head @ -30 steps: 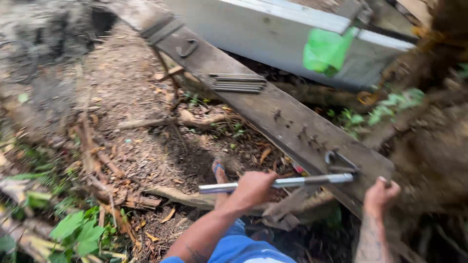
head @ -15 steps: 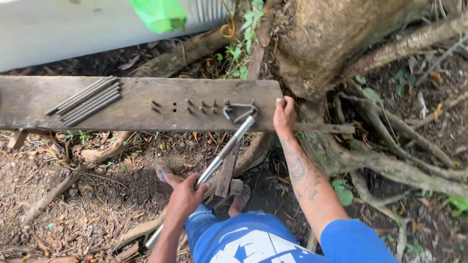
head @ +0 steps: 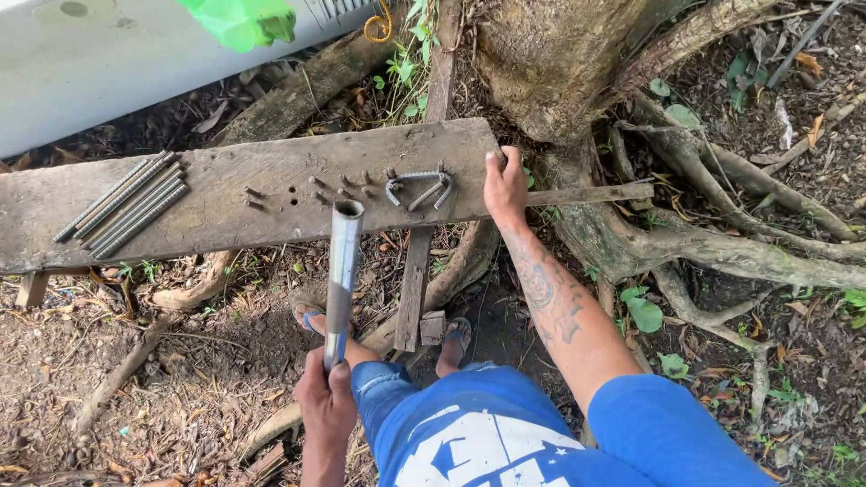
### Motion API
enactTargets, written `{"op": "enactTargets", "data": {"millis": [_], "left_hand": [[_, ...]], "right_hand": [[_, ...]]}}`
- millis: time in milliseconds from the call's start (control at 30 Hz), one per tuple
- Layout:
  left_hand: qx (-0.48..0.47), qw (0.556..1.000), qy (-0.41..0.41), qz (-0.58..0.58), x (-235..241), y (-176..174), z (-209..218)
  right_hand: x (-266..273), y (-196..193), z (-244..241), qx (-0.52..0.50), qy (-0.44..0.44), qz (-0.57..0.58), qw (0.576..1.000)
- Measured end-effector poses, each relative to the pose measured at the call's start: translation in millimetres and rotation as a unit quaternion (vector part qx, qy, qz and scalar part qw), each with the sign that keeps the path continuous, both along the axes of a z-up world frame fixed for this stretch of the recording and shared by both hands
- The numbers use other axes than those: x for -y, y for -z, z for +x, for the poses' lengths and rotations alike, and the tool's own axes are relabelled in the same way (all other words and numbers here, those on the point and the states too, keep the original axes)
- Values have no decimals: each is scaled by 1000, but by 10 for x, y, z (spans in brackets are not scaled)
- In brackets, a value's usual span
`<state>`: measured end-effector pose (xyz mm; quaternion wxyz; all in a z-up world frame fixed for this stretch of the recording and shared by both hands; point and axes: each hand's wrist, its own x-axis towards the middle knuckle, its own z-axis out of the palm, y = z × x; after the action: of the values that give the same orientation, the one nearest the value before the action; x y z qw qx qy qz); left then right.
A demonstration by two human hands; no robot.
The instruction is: Using a lever tool to bend pieces of rebar around a fixed peg on a wooden bench.
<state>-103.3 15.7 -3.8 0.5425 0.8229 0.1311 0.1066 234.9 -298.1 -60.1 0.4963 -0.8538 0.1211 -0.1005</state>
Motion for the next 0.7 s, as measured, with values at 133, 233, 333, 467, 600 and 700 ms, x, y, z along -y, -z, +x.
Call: {"op": "enactTargets", "data": {"millis": [133,233,333,467,600,700], "left_hand": [[-140,982,36,124,108,-145,269],[-313,940,27,134,175,-233,275],[-321,945,1,64,229,-110,93],[-251,964,27,86,198,261,-89],[-283,956,37,65,444,-59,41],[-333,933,64,119,603,-195,222]], "right_hand": [[-1,-31,-24,-5,5,-19,1000],[40,105,52,10,10,-19,1000],[43,105,49,17,4,8,1000],[-17,18,11,-12,7,29,999],[-1,98,28,21,-10,25,999],[-19,-12,31,-16,2,16,1000]]}}
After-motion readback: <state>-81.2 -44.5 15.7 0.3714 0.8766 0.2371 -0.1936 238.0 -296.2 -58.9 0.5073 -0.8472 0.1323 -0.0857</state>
